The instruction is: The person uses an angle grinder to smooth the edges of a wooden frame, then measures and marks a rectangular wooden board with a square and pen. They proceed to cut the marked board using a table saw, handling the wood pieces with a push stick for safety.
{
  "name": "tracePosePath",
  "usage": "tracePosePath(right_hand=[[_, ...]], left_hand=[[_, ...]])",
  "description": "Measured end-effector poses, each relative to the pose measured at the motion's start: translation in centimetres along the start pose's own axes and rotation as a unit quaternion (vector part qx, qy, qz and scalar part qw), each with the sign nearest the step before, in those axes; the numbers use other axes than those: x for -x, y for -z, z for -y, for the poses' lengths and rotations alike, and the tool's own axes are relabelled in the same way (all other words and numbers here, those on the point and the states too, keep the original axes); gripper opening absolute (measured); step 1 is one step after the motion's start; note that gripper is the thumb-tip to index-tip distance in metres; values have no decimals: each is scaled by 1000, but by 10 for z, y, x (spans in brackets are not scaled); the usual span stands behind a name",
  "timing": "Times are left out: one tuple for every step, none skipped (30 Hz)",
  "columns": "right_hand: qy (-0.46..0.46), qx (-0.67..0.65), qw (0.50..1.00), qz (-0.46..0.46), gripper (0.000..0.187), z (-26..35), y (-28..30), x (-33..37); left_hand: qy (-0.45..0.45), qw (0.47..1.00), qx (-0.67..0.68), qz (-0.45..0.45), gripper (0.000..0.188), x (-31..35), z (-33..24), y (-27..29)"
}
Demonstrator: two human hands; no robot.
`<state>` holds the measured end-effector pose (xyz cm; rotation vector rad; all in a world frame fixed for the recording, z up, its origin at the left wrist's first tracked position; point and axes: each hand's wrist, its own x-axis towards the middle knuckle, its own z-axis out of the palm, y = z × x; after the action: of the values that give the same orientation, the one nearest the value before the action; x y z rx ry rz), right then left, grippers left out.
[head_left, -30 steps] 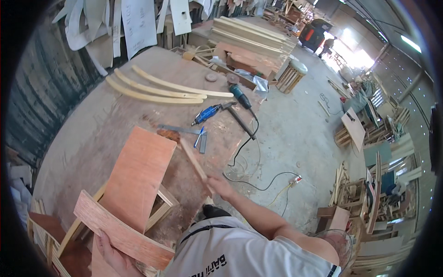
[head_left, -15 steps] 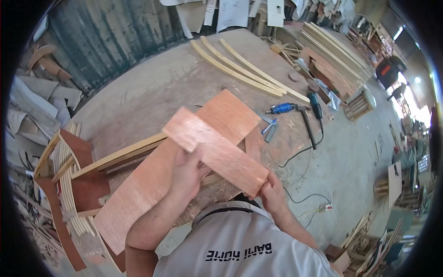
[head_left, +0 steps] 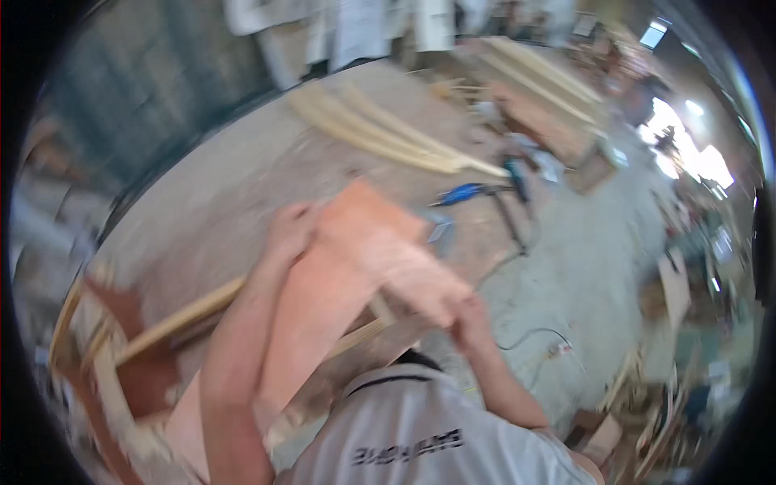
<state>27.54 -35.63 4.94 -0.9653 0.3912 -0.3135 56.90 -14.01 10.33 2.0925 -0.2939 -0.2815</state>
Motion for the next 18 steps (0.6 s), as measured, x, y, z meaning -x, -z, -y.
tracePosePath(right_hand=[[5,22,999,-28,29,-12,10,-2],[22,13,999,-26,30,-19,12,-5],[-3,22,1000,-1,33,-20,1,-10],[-5,31,999,-11,36,-10,-4,-9],[-23,34,999,11,38,-3,-16,-8],[-6,28,1000,9,39,1,-18,-9],[8,23,1000,8,39,-1,-20,-9],[22,19,1000,9,40,-2,-20,-9],[-1,27,1000,11,39,-8,-10,-14],[0,17,1000,4,39,-9,-11,-11],[1,7,1000,-2,40,-8,-14,-8],[2,-3,1000,-6,40,-7,-16,-6],[-9,-3,1000,-9,40,-7,-19,-5],[-21,-4,1000,-12,41,-6,-20,-4],[-32,-4,999,-14,41,-3,-21,-3],[-36,-5,999,-9,41,1,-25,1],[-39,-7,999,-4,42,7,-31,6],[-43,-8,999,0,42,10,-34,7]], left_hand=[[29,997,74,23,36,-6,10,-4],[37,994,86,48,37,-4,5,0],[9,992,124,17,38,-6,21,5],[15,997,67,32,38,10,-15,4],[-19,998,57,25,37,15,-13,6],[-51,997,48,12,37,13,-10,9],[-49,997,58,20,37,11,-8,6],[-47,996,68,26,36,8,-8,4],[-44,996,78,31,36,4,-9,2],[-39,995,81,38,35,4,-9,0],[-35,995,85,44,35,4,-10,0],[-30,994,88,49,34,4,-10,-1],[-26,993,109,49,34,3,-5,0],[-22,990,129,49,33,0,1,0],[-18,987,150,48,32,-2,4,1],[-12,986,160,54,32,-2,4,2],[-5,984,170,60,31,0,2,3],[1,981,181,66,30,1,0,4]])
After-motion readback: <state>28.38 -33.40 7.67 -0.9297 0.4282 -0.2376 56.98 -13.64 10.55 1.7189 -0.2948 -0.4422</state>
